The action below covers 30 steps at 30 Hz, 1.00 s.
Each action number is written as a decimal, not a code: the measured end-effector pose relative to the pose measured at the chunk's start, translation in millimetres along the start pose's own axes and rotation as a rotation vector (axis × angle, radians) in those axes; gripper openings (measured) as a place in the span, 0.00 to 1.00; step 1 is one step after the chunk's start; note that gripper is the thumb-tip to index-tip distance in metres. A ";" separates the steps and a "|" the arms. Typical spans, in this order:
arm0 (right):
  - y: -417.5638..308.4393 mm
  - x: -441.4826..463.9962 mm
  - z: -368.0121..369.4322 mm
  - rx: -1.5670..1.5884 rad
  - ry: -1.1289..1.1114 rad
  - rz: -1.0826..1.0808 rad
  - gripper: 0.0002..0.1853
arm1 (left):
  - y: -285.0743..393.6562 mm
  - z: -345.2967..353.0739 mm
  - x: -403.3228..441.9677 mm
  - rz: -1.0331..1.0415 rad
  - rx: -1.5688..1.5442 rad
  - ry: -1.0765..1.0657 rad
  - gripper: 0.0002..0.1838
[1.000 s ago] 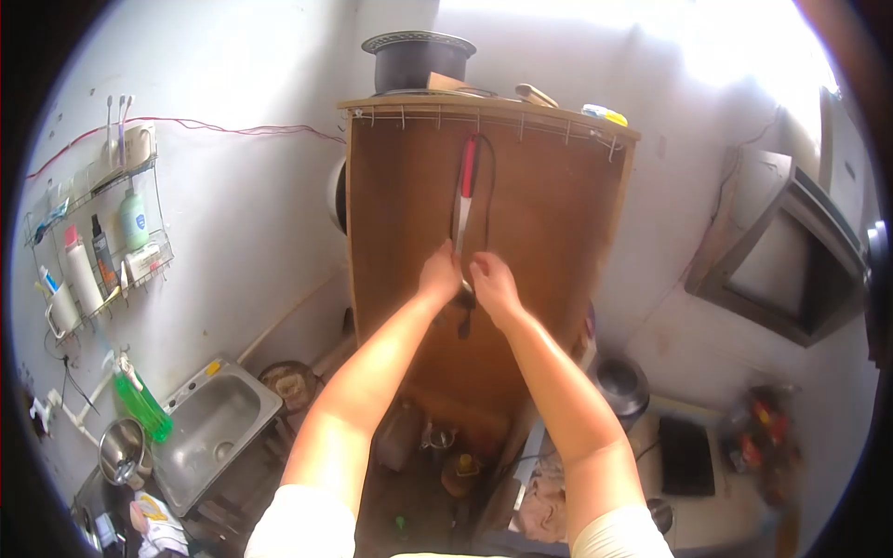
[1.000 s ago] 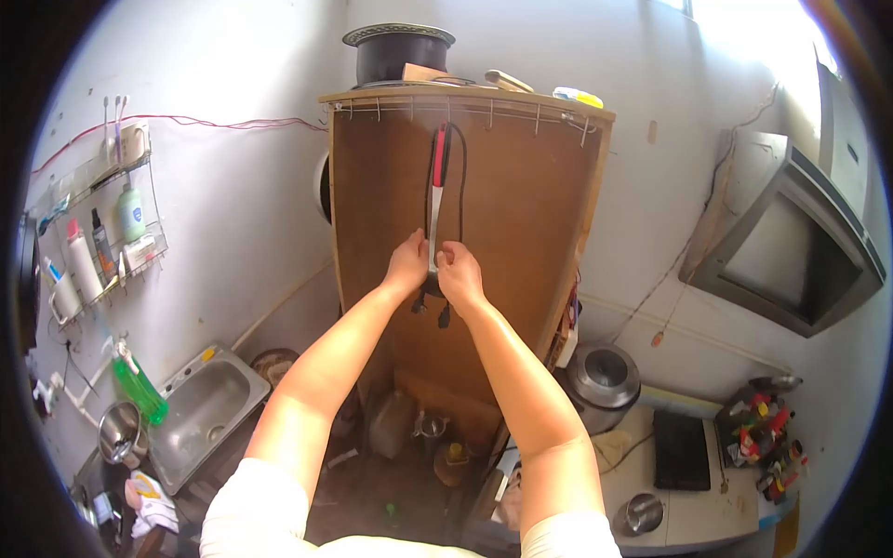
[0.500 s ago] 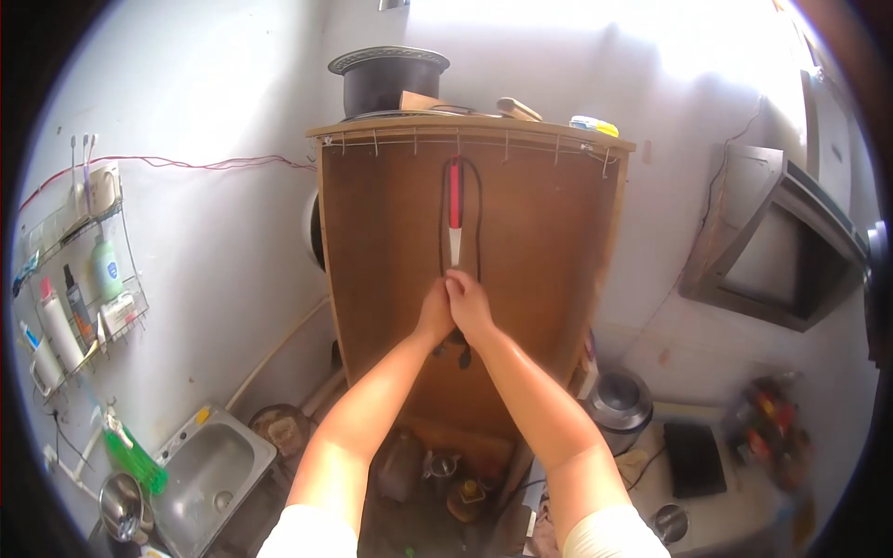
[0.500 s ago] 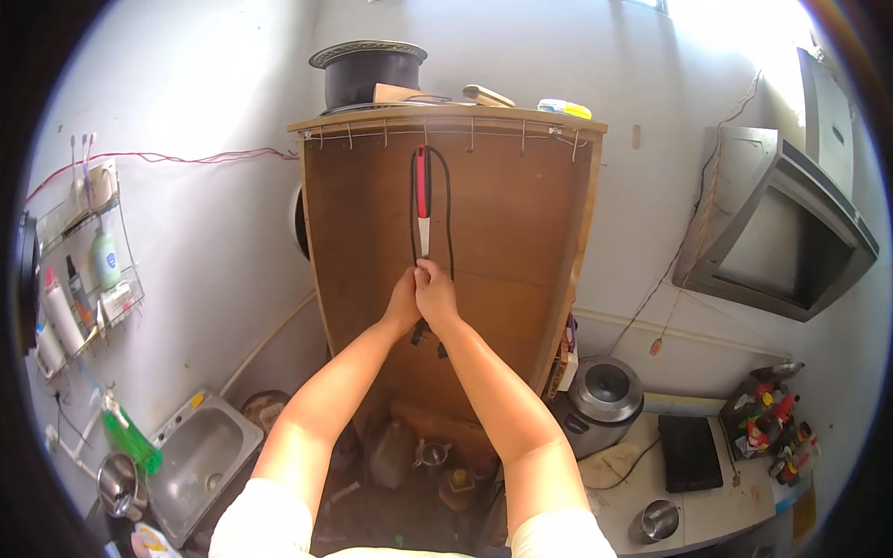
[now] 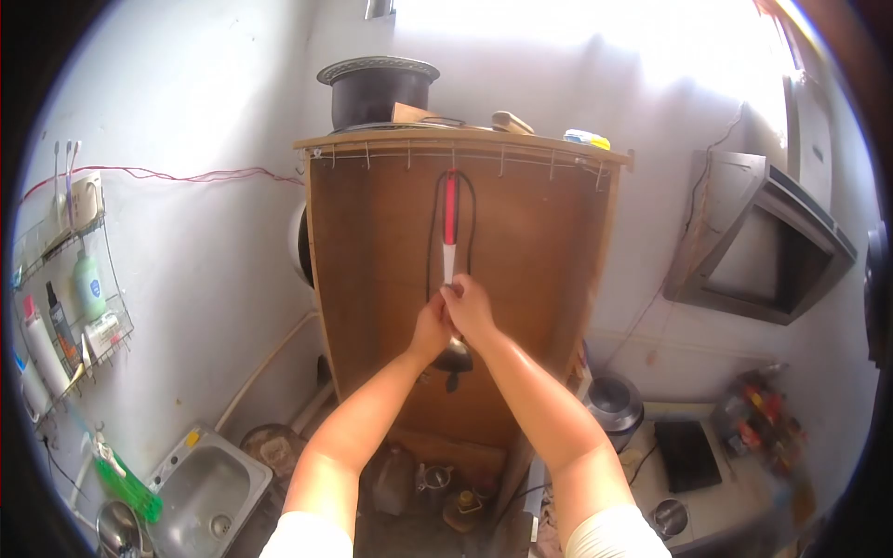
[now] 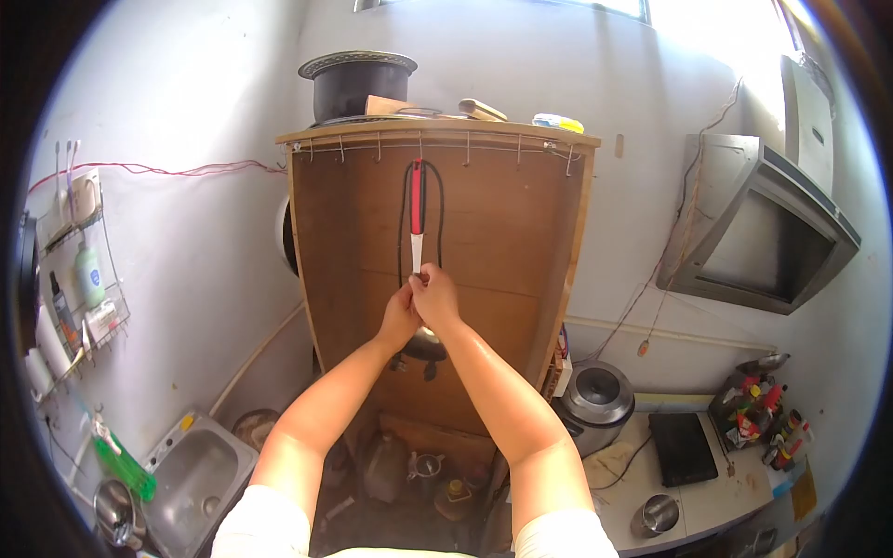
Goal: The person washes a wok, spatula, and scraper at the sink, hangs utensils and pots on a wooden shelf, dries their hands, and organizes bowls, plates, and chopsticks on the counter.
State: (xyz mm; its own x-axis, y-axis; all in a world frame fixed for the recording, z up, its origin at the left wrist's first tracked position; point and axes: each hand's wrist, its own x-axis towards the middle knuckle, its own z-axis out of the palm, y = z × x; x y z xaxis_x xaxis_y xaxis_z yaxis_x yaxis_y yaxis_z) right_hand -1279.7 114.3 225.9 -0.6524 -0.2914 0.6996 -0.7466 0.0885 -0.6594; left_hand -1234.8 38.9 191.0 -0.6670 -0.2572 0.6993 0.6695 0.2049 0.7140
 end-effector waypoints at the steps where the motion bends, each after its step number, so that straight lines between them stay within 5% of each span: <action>1: -2.3 0.5 -2.6 0.038 -0.012 0.034 0.09 | -6.8 -1.0 2.0 -0.029 0.084 -0.005 0.12; 3: -9.4 0.5 -7.7 0.117 -0.038 0.104 0.09 | -19.2 -4.6 6.4 -0.088 0.255 -0.016 0.12; 9: -10.3 5.5 -2.5 0.191 0.004 -0.024 0.10 | 14.5 2.5 -0.2 0.061 0.120 0.054 0.12; 12: -28.8 -5.1 -7.6 0.161 0.145 -0.142 0.11 | 11.1 7.8 3.8 0.300 0.184 0.072 0.12; 18: -26.0 -20.8 -53.9 0.461 0.392 -0.072 0.18 | 38.9 65.8 -2.2 0.174 0.143 -0.120 0.14; 21: -17.2 -24.2 -92.3 0.372 0.390 0.013 0.20 | 35.7 96.7 0.2 0.141 0.249 -0.244 0.14; 30: 4.6 -30.5 -140.9 0.438 0.390 0.160 0.22 | 10.9 157.8 -5.0 0.138 0.069 -0.230 0.17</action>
State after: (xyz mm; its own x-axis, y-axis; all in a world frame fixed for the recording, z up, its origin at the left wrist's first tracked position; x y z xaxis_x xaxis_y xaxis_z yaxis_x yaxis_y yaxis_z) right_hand -1281.5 257.8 240.3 -0.8133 0.0711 0.5775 -0.5668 -0.3218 -0.7585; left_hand -1275.7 191.5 200.9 -0.6331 -0.0029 0.7740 0.7405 0.2890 0.6068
